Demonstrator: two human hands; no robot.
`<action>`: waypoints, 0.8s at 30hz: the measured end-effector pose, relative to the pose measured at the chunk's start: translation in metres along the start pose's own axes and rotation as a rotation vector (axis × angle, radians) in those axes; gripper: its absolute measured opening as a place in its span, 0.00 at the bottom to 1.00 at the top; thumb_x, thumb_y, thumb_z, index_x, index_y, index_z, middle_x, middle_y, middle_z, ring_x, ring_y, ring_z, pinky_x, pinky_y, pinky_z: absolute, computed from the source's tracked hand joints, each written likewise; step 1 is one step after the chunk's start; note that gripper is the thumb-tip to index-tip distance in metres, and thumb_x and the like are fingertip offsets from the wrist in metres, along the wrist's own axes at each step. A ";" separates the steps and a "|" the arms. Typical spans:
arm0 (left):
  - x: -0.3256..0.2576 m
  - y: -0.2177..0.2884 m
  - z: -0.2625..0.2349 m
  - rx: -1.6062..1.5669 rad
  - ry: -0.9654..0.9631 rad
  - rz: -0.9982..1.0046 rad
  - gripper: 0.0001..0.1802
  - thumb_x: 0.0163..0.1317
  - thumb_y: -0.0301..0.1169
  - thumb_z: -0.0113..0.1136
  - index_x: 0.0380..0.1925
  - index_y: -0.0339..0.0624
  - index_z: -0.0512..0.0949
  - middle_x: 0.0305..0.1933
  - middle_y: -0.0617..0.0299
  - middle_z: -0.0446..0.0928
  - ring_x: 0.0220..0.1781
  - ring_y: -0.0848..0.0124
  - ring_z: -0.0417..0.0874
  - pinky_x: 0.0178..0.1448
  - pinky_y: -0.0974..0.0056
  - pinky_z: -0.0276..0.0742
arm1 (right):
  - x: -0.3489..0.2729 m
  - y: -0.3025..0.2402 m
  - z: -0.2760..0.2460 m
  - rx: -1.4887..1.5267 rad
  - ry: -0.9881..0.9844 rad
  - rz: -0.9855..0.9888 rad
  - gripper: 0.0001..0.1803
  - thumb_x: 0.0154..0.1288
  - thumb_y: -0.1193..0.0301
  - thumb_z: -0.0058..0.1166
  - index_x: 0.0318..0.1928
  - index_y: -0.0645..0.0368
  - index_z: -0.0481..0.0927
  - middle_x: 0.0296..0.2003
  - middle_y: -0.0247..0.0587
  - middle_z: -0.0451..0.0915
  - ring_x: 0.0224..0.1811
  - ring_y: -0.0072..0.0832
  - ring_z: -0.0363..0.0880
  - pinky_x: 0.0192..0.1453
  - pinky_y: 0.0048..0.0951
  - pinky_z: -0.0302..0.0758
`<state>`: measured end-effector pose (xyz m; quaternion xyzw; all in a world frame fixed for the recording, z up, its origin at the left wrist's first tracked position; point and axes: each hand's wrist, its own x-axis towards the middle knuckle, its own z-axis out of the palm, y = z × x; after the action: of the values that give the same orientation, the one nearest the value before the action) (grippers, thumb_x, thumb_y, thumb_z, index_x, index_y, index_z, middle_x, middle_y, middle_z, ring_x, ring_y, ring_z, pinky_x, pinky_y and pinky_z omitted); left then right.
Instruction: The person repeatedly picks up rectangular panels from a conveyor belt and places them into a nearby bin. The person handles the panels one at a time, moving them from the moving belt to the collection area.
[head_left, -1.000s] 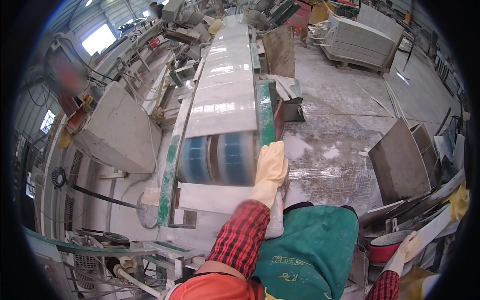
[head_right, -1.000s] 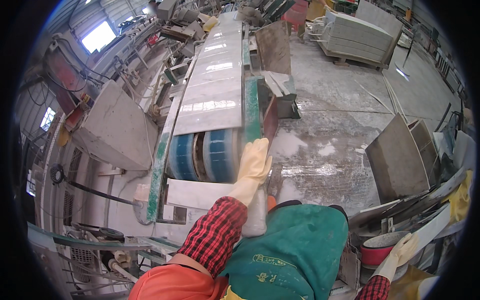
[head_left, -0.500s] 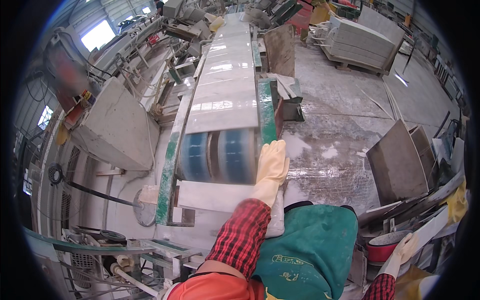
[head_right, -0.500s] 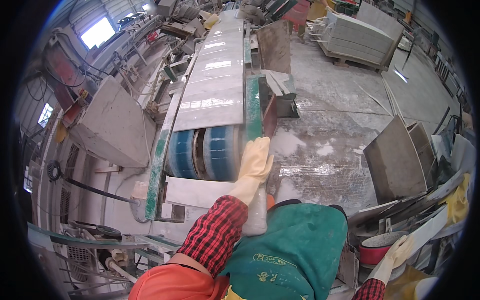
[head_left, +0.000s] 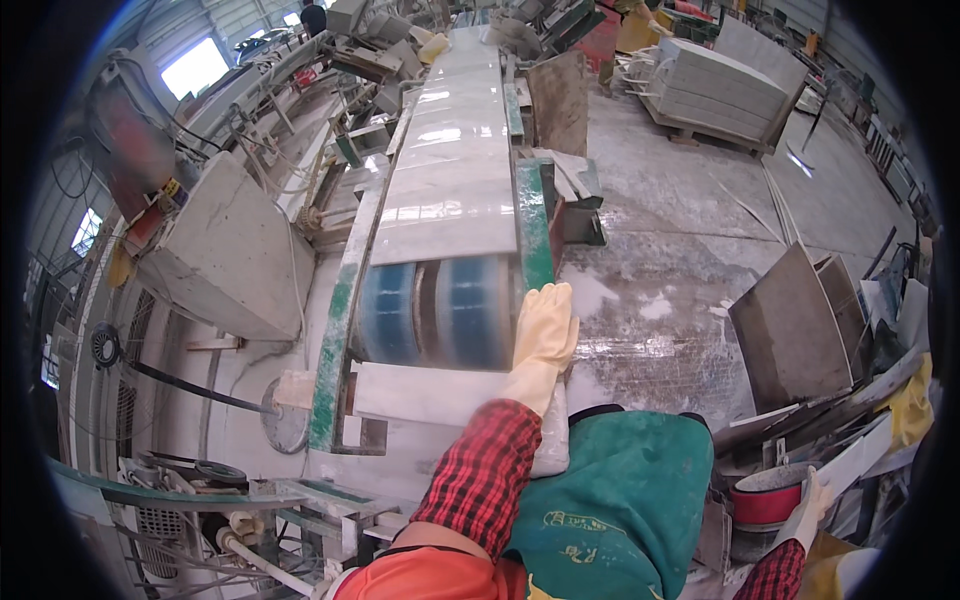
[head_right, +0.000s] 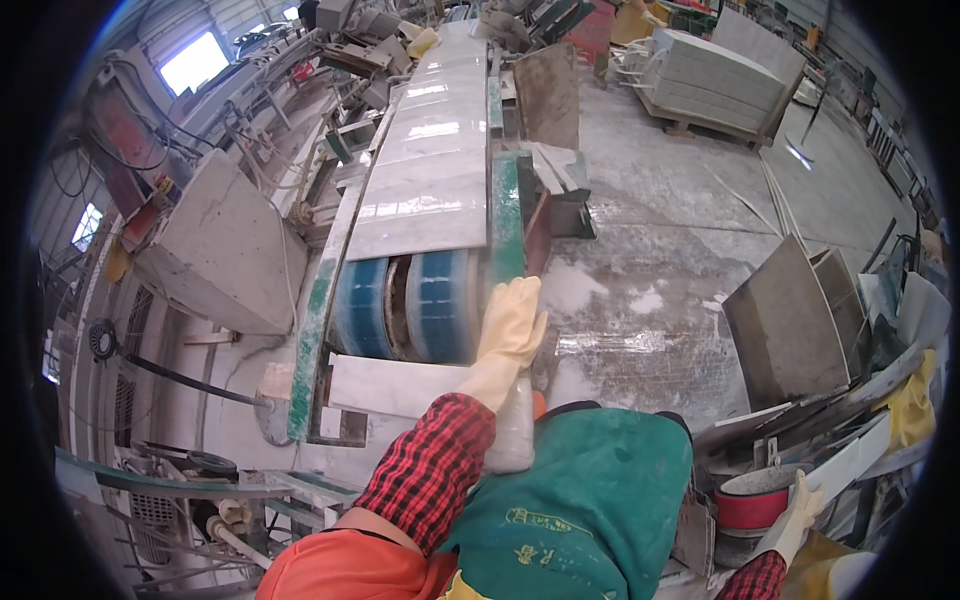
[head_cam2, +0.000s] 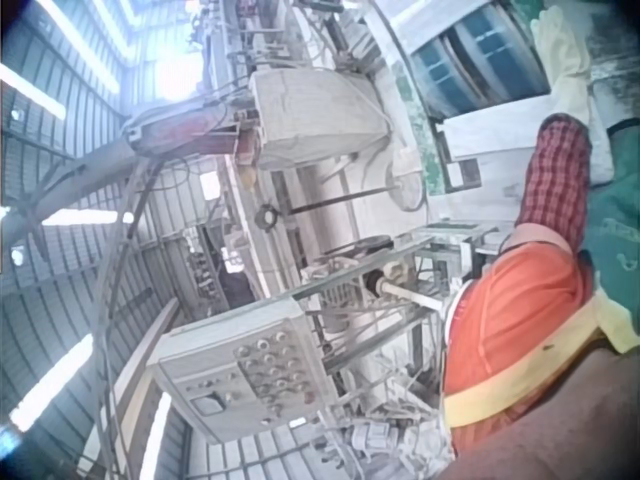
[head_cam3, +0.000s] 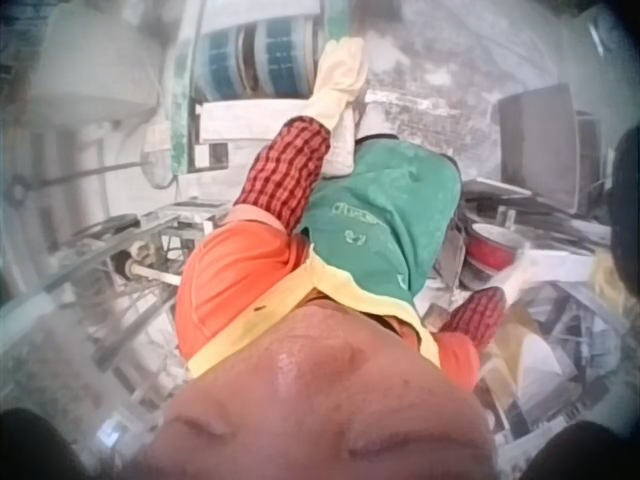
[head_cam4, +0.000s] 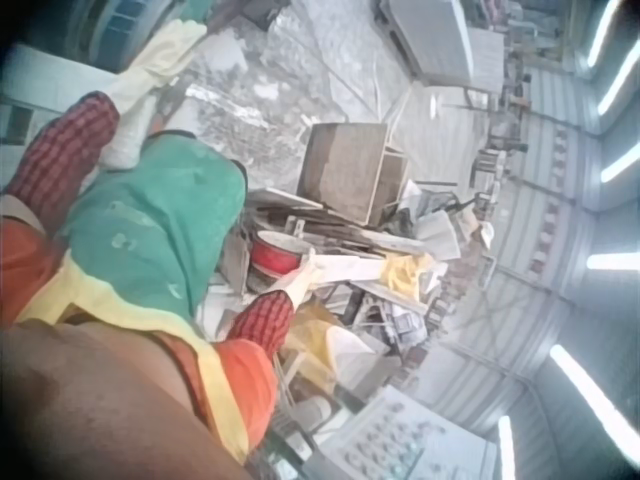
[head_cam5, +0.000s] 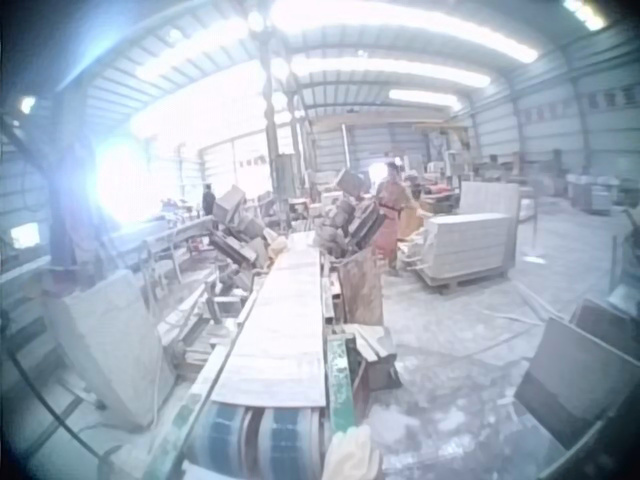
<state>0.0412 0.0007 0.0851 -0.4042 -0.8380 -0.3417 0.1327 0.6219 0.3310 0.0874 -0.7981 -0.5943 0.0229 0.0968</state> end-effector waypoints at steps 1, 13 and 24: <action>0.001 0.001 0.001 -0.021 -0.003 0.006 0.17 0.55 0.26 0.61 0.45 0.37 0.71 0.42 0.50 0.74 0.49 0.50 0.74 0.59 0.52 0.67 | 0.001 0.002 -0.003 -0.022 -0.005 0.057 0.46 0.53 0.47 0.67 0.65 0.66 0.71 0.60 0.60 0.76 0.61 0.50 0.75 0.63 0.43 0.72; 0.005 0.002 0.011 -0.075 -0.013 0.015 0.16 0.54 0.26 0.62 0.42 0.39 0.71 0.42 0.49 0.74 0.47 0.47 0.73 0.56 0.50 0.69 | 0.059 0.076 0.005 1.218 -0.229 0.008 0.36 0.51 0.71 0.61 0.64 0.63 0.71 0.50 0.41 0.79 0.51 0.32 0.78 0.54 0.30 0.74; -0.006 0.010 0.053 -0.852 0.003 -0.261 0.24 0.71 0.31 0.55 0.65 0.33 0.69 0.56 0.50 0.82 0.63 0.63 0.79 0.68 0.63 0.72 | -0.033 -0.091 -0.053 1.135 -0.384 -0.272 0.41 0.49 0.75 0.63 0.68 0.56 0.71 0.57 0.37 0.77 0.55 0.31 0.77 0.58 0.23 0.70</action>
<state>0.0560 0.0376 0.0483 -0.3131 -0.6662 -0.6710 -0.0890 0.5341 0.3183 0.1537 -0.5206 -0.5928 0.4666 0.3997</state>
